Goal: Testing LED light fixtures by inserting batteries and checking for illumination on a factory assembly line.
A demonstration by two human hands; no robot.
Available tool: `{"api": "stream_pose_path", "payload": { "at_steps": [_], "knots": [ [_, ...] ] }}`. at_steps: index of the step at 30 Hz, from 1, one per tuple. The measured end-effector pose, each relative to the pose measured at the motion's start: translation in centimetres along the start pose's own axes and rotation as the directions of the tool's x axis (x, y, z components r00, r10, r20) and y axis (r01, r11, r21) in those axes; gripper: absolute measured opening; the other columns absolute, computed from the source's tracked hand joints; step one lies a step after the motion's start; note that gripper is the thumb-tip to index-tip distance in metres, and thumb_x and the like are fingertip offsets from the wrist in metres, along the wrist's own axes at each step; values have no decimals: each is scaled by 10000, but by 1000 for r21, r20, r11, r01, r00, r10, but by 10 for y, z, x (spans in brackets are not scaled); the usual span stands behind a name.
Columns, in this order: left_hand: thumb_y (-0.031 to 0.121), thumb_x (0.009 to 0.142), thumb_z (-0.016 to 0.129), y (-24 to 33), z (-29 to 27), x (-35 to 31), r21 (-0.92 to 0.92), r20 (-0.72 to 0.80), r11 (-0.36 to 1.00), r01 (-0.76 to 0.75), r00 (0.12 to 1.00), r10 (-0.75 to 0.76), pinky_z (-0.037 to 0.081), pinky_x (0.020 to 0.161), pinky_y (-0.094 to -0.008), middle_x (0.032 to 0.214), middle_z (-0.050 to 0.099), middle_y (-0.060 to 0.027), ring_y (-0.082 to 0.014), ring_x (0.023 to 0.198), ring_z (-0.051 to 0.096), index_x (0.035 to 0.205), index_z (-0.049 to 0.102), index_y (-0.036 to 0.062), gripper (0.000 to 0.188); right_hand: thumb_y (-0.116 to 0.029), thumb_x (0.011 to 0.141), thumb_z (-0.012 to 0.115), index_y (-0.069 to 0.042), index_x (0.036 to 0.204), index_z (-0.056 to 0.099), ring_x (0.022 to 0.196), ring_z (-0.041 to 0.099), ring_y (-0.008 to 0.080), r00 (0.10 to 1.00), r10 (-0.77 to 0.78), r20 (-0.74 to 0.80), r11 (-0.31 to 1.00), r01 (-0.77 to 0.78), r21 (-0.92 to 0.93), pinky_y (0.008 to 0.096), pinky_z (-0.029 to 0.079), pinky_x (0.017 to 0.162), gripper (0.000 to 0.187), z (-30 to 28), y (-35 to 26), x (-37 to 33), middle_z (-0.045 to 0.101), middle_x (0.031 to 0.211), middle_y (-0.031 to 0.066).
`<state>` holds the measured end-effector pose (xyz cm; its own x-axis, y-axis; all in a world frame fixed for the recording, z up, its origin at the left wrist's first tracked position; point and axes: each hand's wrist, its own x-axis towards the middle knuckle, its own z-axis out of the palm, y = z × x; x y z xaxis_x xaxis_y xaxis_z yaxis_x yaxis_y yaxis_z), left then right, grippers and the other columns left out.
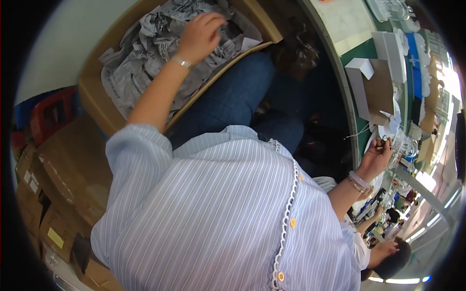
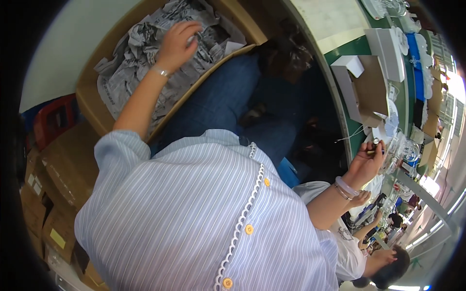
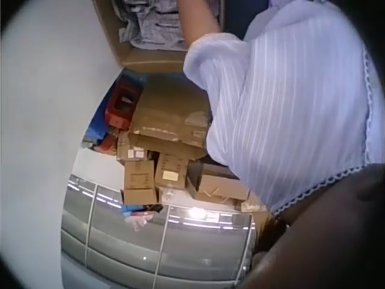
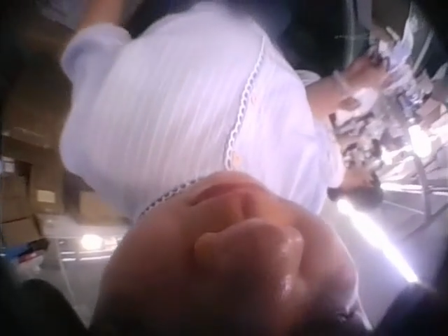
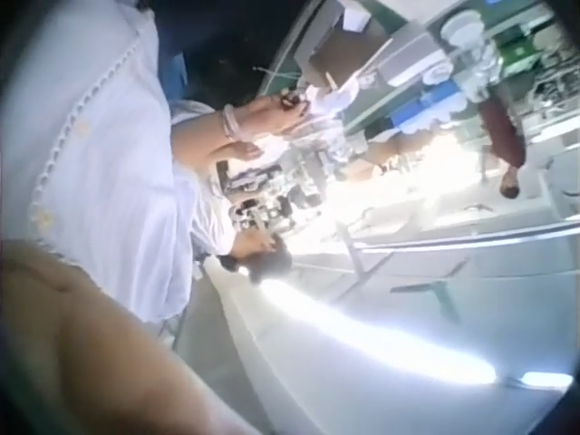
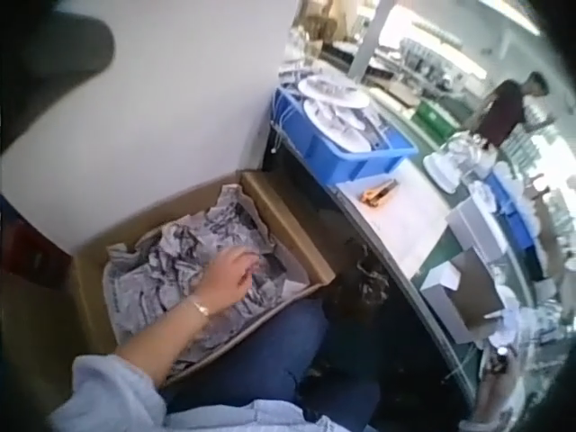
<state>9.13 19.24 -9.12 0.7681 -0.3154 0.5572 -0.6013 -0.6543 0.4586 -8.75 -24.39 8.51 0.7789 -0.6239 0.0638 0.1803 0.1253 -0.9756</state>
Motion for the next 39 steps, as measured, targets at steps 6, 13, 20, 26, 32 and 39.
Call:
{"api": "stream_pose_path", "payload": {
  "at_steps": [6, 13, 20, 26, 32, 39],
  "knots": [
    [369, 710, 590, -16, 123, 19, -200, 576, 747, 635, 693, -434, 430, 743, -337, 911, 584, -140, -290, 856, 550, 980, 557, 22, 442, -54, 827, 420, 13, 944, 473, 631, 449, 131, 999, 39, -34, 999, -39, 11, 253, 380, 554, 145, 2, -1, -11, 517, 818, 71],
    [270, 666, 593, -1, 78, -11, 86, 439, 824, 560, 721, -536, 438, 609, -369, 702, 580, -160, -308, 675, 563, 713, 615, 46, 230, -61, 821, 421, 9, 926, 472, 612, 411, 127, 992, 113, -48, 990, -108, 93, 248, 353, 545, 135, -19, 6, -2, 508, 841, 71],
    [250, 686, 562, -82, -52, -209, 385, 337, 227, 895, 93, -937, 440, 586, -379, 587, 577, -148, -276, 600, 581, 664, 603, 6, 248, -57, 809, 450, -6, 916, 481, 610, 403, 124, 986, 159, -60, 982, -151, 112, 236, 357, 539, 123, 1, 26, -2, 502, 823, 71],
    [272, 686, 545, -38, -75, -224, 636, 771, 723, 270, -240, -589, 464, 676, -355, 860, 590, -170, -277, 775, 586, 808, 622, 37, 275, -52, 808, 451, 3, 934, 491, 620, 390, 125, 988, 155, 18, 972, -156, 176, 243, 338, 538, 144, 3, 32, 9, 496, 812, 57],
    [254, 689, 527, 72, -81, -7, 82, 688, 834, 545, 575, -443, 446, 663, -382, 809, 585, -179, -337, 727, 557, 779, 586, -8, 284, -43, 816, 432, -1, 915, 485, 612, 402, 123, 994, 103, 22, 986, -105, 128, 244, 352, 546, 120, 1, 18, -6, 505, 833, 73],
    [375, 521, 729, -45, -26, 1, 785, 401, 575, 231, 518, -755, 217, 882, -630, 1366, 135, -26, -278, 1248, 139, 1238, 331, 285, 825, -60, 818, 440, -8, 914, 481, 610, 403, 115, 992, 122, -20, 991, -121, 51, 237, 356, 539, 117, -9, 2, -16, 492, 840, 55]
  ]
}}
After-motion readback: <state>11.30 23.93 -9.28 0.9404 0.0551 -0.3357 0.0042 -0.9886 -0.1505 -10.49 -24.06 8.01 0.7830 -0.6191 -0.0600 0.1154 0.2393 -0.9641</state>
